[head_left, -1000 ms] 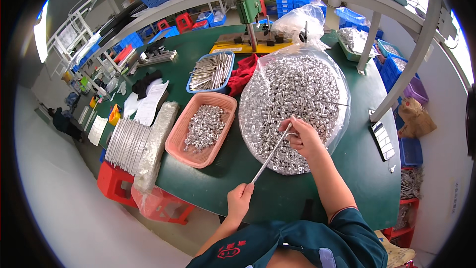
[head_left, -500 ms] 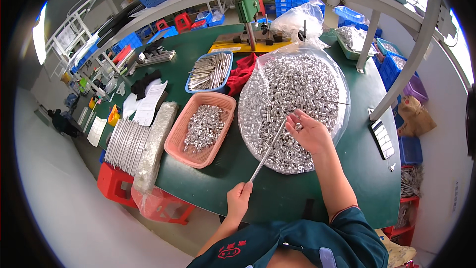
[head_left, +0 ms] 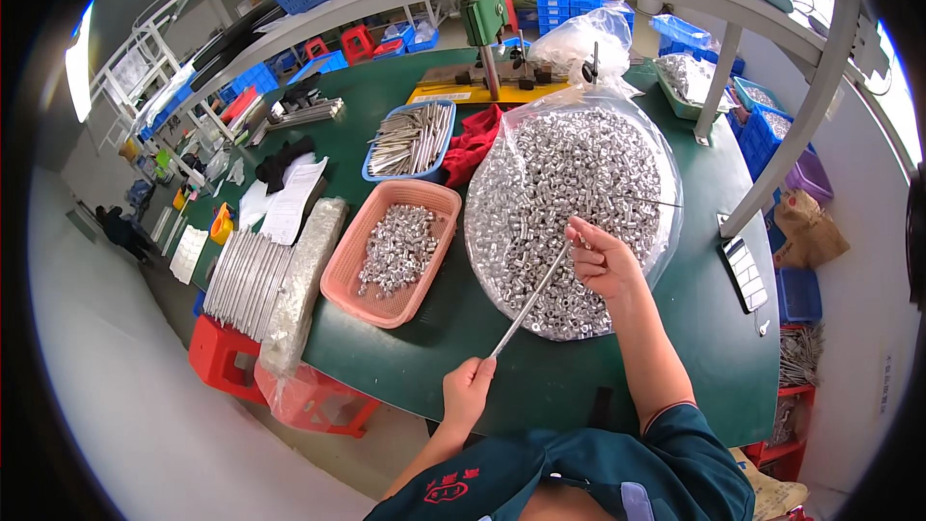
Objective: The person uses a long metal rod to pick up small cylindrical metal parts from a large plastic bag and threads them onto the rod. The person repeats this action continuously, accumulating a stack of parts on the rod. A coworker is visible in the background working at a separate station.
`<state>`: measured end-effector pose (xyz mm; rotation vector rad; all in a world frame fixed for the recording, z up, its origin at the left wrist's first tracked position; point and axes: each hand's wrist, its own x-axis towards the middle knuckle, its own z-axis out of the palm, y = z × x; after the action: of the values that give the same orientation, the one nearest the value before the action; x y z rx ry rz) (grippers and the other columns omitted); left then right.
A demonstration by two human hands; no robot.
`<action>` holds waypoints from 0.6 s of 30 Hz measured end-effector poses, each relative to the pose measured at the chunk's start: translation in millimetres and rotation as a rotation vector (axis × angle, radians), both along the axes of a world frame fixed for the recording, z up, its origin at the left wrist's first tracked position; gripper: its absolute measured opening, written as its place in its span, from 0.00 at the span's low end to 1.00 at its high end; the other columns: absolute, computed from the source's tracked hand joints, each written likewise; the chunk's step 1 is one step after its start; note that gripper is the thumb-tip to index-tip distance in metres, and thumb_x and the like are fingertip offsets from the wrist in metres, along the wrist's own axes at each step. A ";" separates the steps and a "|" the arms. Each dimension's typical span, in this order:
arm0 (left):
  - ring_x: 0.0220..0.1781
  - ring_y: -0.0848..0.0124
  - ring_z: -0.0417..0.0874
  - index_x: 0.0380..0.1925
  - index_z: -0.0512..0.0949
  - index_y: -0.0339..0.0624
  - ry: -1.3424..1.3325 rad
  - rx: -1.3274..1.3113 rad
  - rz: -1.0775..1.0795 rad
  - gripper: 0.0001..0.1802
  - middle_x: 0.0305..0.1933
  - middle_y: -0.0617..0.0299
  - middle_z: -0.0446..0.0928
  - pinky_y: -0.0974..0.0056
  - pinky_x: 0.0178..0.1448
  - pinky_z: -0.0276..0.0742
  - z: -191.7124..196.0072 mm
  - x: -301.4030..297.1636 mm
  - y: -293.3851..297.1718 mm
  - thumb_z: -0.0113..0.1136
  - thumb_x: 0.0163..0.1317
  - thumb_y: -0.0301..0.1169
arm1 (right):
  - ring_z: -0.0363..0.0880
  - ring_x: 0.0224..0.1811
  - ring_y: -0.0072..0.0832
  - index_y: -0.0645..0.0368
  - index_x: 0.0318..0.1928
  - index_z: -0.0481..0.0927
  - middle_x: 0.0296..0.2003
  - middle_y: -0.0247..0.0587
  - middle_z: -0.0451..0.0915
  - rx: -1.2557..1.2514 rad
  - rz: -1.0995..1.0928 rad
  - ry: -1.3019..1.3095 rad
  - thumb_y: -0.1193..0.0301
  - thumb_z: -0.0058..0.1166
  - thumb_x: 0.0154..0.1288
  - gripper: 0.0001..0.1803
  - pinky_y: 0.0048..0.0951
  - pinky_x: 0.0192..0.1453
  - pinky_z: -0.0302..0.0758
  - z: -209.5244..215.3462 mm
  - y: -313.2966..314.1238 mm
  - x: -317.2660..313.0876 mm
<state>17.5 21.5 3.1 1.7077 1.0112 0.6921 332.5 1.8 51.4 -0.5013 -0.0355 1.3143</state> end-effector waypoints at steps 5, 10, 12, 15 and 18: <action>0.22 0.82 0.62 0.21 0.74 0.34 0.022 0.035 -0.021 0.18 0.16 0.68 0.64 0.70 0.25 0.58 -0.1 0.3 -1.0 0.58 0.67 0.35 | 0.56 0.16 0.10 0.57 0.44 0.77 0.40 0.44 0.79 0.028 0.077 -0.102 0.68 0.50 0.71 0.08 0.14 0.15 0.53 1.9 -1.7 0.5; 0.22 0.82 0.62 0.22 0.75 0.34 0.025 0.045 -0.031 0.18 0.16 0.68 0.65 0.70 0.25 0.59 -1.5 -0.7 -0.5 0.58 0.67 0.36 | 0.56 0.15 0.10 0.55 0.41 0.76 0.38 0.42 0.79 0.000 0.053 -0.145 0.64 0.49 0.73 0.09 0.12 0.15 0.53 5.8 -0.8 -8.1; 0.18 0.77 0.61 0.21 0.74 0.34 0.009 0.071 -0.019 0.19 0.15 0.61 0.63 0.66 0.23 0.59 -2.1 0.2 -1.1 0.59 0.67 0.37 | 0.56 0.14 0.10 0.55 0.40 0.75 0.37 0.41 0.79 0.019 0.074 -0.135 0.62 0.49 0.73 0.10 0.12 0.14 0.53 4.9 -0.9 -9.1; 0.16 0.74 0.61 0.21 0.74 0.34 0.000 0.088 -0.020 0.19 0.14 0.57 0.63 0.65 0.22 0.60 -0.3 1.6 -1.3 0.59 0.66 0.38 | 0.56 0.14 0.10 0.55 0.40 0.75 0.35 0.41 0.79 0.061 0.106 -0.093 0.61 0.49 0.73 0.11 0.12 0.14 0.53 3.1 -1.4 -7.5; 0.16 0.74 0.63 0.22 0.74 0.34 0.005 0.100 -0.023 0.19 0.14 0.57 0.64 0.65 0.22 0.61 1.1 1.9 -1.5 0.59 0.66 0.37 | 0.56 0.13 0.10 0.55 0.39 0.75 0.34 0.41 0.79 0.060 0.100 -0.080 0.61 0.49 0.73 0.12 0.12 0.13 0.53 -1.3 -0.3 -6.3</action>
<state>19.4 20.0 4.1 1.8050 0.9729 0.7343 326.2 1.5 50.1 -0.5057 -0.1677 1.3858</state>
